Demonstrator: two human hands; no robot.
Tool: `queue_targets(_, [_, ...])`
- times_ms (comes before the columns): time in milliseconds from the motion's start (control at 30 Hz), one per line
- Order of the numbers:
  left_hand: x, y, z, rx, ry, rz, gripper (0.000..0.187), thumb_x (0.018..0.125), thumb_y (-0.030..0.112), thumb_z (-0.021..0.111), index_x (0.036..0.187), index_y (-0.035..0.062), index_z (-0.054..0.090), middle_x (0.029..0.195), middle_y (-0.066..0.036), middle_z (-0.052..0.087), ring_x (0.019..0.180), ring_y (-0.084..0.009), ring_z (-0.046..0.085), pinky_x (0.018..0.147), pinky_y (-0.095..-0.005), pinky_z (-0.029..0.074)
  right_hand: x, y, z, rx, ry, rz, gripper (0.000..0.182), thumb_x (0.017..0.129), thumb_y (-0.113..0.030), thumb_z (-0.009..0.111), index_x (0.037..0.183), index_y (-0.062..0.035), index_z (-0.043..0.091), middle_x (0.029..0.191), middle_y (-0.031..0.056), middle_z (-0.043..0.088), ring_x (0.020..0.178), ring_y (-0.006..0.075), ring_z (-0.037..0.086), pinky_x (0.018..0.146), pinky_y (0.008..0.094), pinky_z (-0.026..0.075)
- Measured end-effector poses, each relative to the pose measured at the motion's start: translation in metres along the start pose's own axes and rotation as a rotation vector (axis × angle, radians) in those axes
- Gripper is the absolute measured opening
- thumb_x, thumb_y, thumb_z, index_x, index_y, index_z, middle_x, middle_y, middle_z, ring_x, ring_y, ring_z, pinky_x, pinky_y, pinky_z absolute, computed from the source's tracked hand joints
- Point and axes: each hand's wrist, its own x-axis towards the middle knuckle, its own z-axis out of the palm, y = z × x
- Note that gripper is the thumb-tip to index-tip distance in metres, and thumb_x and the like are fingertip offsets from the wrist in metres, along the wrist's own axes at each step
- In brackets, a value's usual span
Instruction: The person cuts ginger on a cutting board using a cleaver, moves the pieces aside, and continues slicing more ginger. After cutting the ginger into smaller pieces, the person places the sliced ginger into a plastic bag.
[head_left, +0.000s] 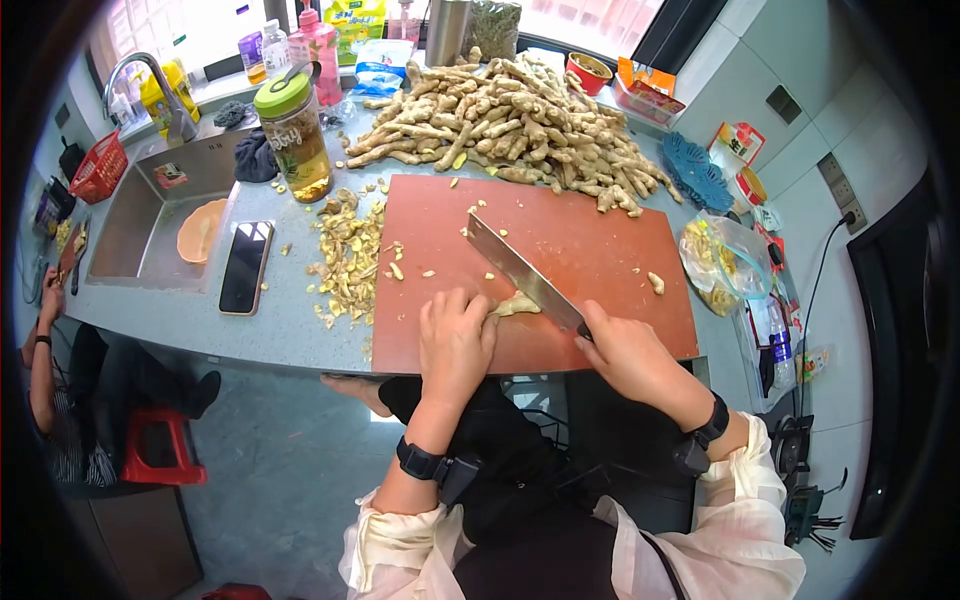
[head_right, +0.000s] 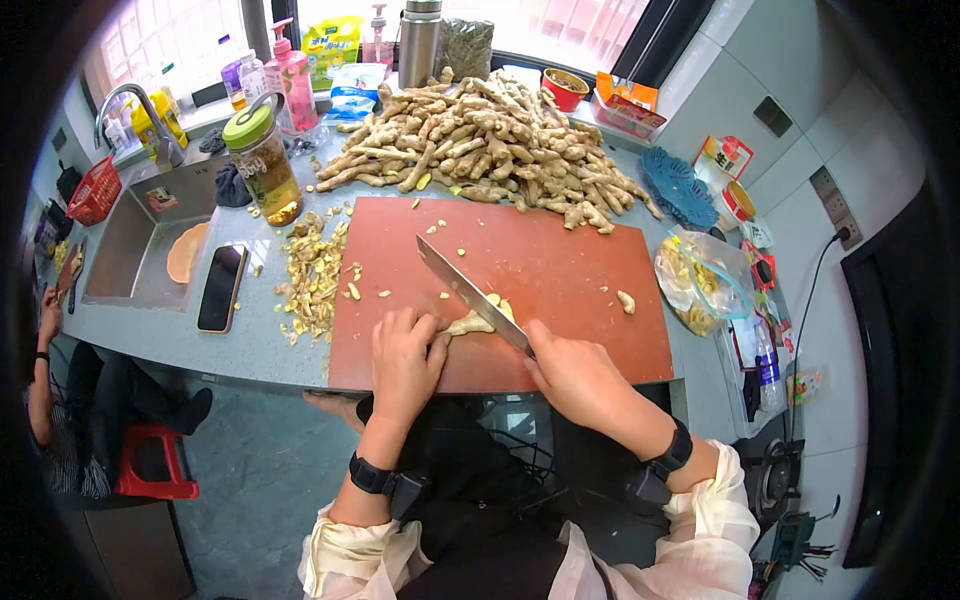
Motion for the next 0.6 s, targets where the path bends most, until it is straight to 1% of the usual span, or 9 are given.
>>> queue_targets(133, [-0.001,0.001,-0.001,-0.005,0.011,0.017,0.012,0.086,0.016,0.074,0.096,0.0094,0.072,0.094,-0.008,0.059,0.097,-0.0296,0.057,0.092,-0.0439,0.045,0.019,-0.003,0.012,0.009,0.049,-0.027,0.024,0.099,-0.015,0.060,0.109,-0.0007,0.043,0.084,0.0240,0.069,0.080,0.0477,0.068,0.070,0.0557,0.054])
queue_targets(233, [-0.001,0.001,-0.001,0.006,0.016,0.007,0.012,0.086,0.015,0.074,0.096,0.0107,0.072,0.099,-0.005,0.063,0.099,-0.0288,0.058,0.090,-0.0419,0.043,0.022,-0.002,0.012,-0.010,0.042,-0.028,0.025,0.100,-0.016,0.060,0.109,0.0000,0.043,0.083,0.0240,0.069,0.080,0.0474,0.068,0.070,0.0556,0.054])
queue_targets(367, [-0.002,0.002,-0.001,0.016,0.014,0.004,0.012,0.086,0.015,0.074,0.096,0.0102,0.072,0.099,-0.006,0.063,0.099,-0.0293,0.058,0.090,-0.0421,0.044,0.014,0.001,0.012,0.012,0.046,-0.042,0.026,0.100,-0.017,0.060,0.109,0.0000,0.043,0.082,0.0241,0.069,0.080,0.0474,0.068,0.070,0.0556,0.054])
queue_targets(433, [-0.002,0.002,-0.002,0.023,0.002,-0.007,0.012,0.086,0.016,0.074,0.096,0.0100,0.071,0.098,-0.006,0.062,0.099,-0.0295,0.057,0.091,-0.0423,0.044,0.004,0.001,0.005,-0.012,-0.018,-0.033,0.026,0.100,-0.017,0.060,0.110,0.0000,0.044,0.083,0.0241,0.069,0.081,0.0474,0.068,0.070,0.0556,0.054])
queue_targets(600, [-0.001,0.001,-0.001,0.019,-0.010,-0.010,0.013,0.086,0.015,0.073,0.097,0.0099,0.071,0.098,-0.007,0.062,0.099,-0.0302,0.057,0.092,-0.0434,0.044,-0.021,0.005,-0.003,-0.017,-0.046,0.002,0.025,0.100,-0.015,0.060,0.110,-0.0001,0.044,0.085,0.0236,0.069,0.082,0.0475,0.068,0.070,0.0555,0.054])
